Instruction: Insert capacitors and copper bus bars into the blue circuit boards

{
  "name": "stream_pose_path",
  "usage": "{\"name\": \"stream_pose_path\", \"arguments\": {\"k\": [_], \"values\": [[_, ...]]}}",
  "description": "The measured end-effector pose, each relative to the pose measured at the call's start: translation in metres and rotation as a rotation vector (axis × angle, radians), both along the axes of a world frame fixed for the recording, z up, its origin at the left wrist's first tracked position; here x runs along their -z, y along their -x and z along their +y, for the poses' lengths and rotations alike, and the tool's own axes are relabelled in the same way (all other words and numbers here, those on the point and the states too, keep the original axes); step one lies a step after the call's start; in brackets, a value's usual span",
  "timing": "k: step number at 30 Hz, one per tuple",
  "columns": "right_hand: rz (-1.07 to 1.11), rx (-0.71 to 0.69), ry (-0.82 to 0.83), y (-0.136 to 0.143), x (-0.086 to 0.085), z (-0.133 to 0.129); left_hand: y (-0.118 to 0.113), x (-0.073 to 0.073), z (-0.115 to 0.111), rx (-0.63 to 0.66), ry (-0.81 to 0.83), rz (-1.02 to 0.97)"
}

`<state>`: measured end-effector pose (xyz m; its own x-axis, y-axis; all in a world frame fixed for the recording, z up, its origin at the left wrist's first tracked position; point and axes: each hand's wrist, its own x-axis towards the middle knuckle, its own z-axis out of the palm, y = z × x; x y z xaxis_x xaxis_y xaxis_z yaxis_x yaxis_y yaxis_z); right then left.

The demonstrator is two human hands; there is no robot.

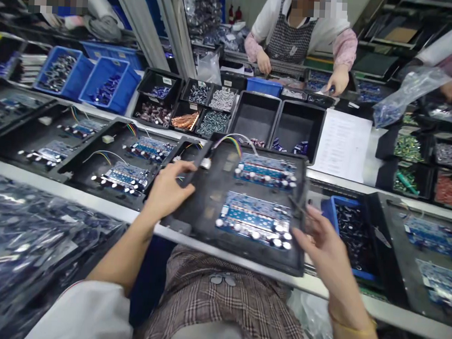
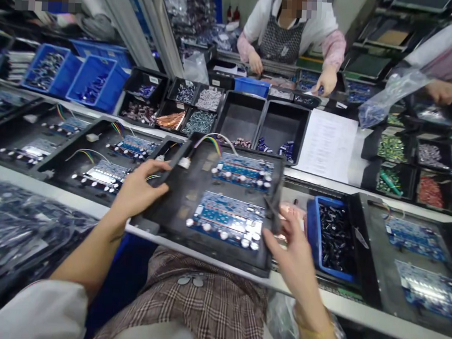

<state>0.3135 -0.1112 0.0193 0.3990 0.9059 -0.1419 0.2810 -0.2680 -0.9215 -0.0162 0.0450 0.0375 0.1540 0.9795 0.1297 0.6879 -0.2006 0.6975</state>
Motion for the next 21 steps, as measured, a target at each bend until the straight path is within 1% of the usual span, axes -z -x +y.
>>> {"name": "stream_pose_path", "arguments": {"k": [3, 5, 7, 9, 11, 13, 15, 17, 19, 21], "values": [[-0.08, -0.148, -0.04, 0.054, 0.02, 0.03, 0.056, 0.002, 0.016, -0.081, 0.02, 0.068], [-0.128, -0.211, -0.068, 0.082, 0.031, 0.046, 0.083, 0.004, 0.027, -0.12, 0.029, 0.108], [-0.187, -0.255, -0.101, 0.101, 0.04, 0.058, 0.1, 0.008, 0.038, -0.14, 0.04, 0.117], [-0.268, -0.269, -0.114, 0.111, 0.045, 0.065, 0.108, 0.012, 0.047, -0.146, 0.046, 0.109], [-0.336, -0.268, -0.108, 0.115, 0.048, 0.069, 0.113, 0.018, 0.052, -0.145, 0.056, 0.099], [-0.371, -0.266, -0.096, 0.116, 0.051, 0.07, 0.117, 0.021, 0.055, -0.151, 0.074, 0.129], [-0.381, -0.281, -0.072, 0.116, 0.054, 0.07, 0.121, 0.019, 0.058, -0.129, 0.087, 0.238], [-0.368, -0.314, -0.038, 0.117, 0.057, 0.071, 0.118, 0.011, 0.066, -0.045, 0.054, 0.417], [-0.336, -0.363, -0.017, 0.115, 0.057, 0.072, 0.103, -0.001, 0.083, 0.041, -0.039, 0.565], [-0.304, -0.441, -0.025, 0.103, 0.052, 0.069, 0.072, -0.012, 0.112, 0.07, -0.158, 0.621]]}}
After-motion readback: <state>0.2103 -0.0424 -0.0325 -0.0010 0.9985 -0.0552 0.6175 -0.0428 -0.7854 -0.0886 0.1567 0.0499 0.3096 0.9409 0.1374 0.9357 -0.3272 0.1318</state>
